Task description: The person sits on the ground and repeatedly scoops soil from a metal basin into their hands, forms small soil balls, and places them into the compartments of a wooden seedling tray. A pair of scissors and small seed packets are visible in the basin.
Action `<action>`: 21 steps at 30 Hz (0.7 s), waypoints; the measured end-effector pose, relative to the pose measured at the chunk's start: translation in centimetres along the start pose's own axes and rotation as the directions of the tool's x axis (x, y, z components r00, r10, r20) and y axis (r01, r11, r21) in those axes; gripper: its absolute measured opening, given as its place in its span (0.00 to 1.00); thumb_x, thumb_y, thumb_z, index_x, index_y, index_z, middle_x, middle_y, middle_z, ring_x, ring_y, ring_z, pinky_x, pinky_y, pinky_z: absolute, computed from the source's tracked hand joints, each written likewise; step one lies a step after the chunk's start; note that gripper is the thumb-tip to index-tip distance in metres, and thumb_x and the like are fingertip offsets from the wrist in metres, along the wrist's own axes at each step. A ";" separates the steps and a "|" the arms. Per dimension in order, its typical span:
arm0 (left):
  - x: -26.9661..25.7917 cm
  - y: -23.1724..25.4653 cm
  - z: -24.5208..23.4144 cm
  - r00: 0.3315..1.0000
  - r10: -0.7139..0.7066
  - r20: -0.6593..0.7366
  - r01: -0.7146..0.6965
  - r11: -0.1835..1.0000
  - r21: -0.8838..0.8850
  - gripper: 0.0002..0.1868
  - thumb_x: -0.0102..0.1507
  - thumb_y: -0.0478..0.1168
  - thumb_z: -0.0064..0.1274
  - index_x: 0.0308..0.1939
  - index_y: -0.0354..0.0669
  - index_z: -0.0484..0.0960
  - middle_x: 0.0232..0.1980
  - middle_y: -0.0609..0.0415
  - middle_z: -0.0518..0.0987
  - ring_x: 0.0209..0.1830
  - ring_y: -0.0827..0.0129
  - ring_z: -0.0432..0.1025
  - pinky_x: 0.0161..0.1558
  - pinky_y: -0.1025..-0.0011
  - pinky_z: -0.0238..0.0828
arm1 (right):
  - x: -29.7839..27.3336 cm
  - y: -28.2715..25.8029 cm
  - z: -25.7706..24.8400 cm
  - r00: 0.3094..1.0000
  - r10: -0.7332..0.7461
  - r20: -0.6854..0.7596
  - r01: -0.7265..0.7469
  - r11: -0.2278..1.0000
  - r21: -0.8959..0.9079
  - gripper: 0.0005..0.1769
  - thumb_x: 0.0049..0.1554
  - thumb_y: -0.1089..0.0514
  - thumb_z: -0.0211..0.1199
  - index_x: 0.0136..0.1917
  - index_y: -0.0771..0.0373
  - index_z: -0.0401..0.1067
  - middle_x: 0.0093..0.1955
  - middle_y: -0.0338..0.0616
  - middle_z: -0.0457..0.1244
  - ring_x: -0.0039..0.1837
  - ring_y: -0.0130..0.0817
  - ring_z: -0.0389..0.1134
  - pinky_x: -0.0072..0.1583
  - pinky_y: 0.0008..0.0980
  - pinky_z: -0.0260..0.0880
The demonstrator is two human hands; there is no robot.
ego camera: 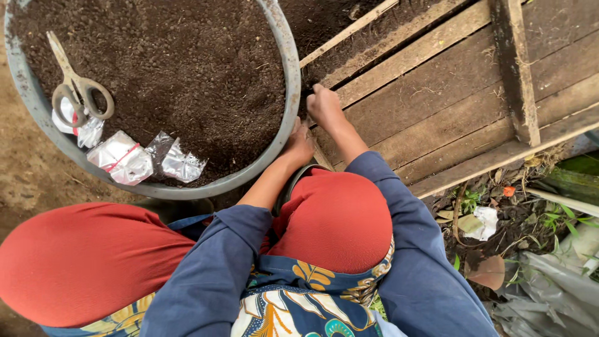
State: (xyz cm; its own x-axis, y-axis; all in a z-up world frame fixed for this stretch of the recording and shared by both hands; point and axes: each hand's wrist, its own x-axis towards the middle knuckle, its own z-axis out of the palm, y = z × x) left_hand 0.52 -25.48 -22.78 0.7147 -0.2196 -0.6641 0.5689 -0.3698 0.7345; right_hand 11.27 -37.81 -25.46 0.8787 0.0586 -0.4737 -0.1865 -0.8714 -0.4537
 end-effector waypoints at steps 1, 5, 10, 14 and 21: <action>-0.6 0.6 -0.6 0.999 0.010 0.031 -0.012 0.999 0.052 0.32 0.74 0.47 0.42 0.81 0.47 0.57 0.86 0.43 0.47 0.86 0.49 0.42 0.83 0.48 0.37 | 0.6 0.4 -0.2 1.000 -0.002 0.005 0.002 1.000 0.004 0.16 0.61 0.53 0.52 0.56 0.62 0.72 0.48 0.63 0.69 0.58 0.65 0.71 0.59 0.61 0.73; -1.0 -0.8 0.4 0.980 0.005 0.201 0.012 0.996 -0.084 0.34 0.72 0.63 0.33 0.72 0.49 0.74 0.73 0.45 0.72 0.76 0.52 0.62 0.77 0.53 0.54 | 1.5 2.6 0.7 1.000 0.005 0.001 -0.005 1.000 0.005 0.16 0.58 0.49 0.49 0.50 0.57 0.73 0.47 0.64 0.68 0.58 0.66 0.70 0.60 0.59 0.70; -13.5 9.0 -9.1 0.977 0.118 0.176 -0.141 0.982 0.123 0.26 0.69 0.59 0.38 0.64 0.57 0.81 0.64 0.49 0.80 0.68 0.50 0.70 0.71 0.53 0.64 | 1.5 2.1 -2.2 0.995 -0.061 0.077 0.061 0.998 -0.004 0.21 0.59 0.47 0.50 0.62 0.48 0.74 0.57 0.57 0.69 0.64 0.60 0.68 0.67 0.56 0.67; -21.4 10.8 -19.9 0.955 0.287 -0.075 -0.180 0.761 0.624 0.09 0.65 0.46 0.57 0.48 0.64 0.86 0.43 0.57 0.84 0.49 0.52 0.80 0.54 0.57 0.79 | -7.4 -9.9 -13.5 0.955 -0.285 0.078 0.296 0.928 -0.225 0.19 0.62 0.56 0.56 0.64 0.55 0.79 0.55 0.58 0.71 0.61 0.59 0.70 0.63 0.56 0.69; -22.9 1.8 -28.3 0.785 0.311 -0.535 0.193 0.699 0.689 0.17 0.59 0.42 0.68 0.41 0.37 0.78 0.51 0.43 0.66 0.42 0.42 0.71 0.37 0.44 0.73 | -14.6 -26.0 -21.3 0.760 -0.645 0.086 0.643 0.726 -0.245 0.08 0.60 0.61 0.63 0.50 0.63 0.80 0.47 0.45 0.73 0.47 0.41 0.71 0.51 0.44 0.67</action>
State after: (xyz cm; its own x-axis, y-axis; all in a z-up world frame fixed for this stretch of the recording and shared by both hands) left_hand -3.33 4.42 -2.27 0.9560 0.1956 -0.2185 0.2549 -0.9227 0.2892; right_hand 12.69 -26.40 9.31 0.7500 0.6480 -0.1322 0.5374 -0.7137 -0.4493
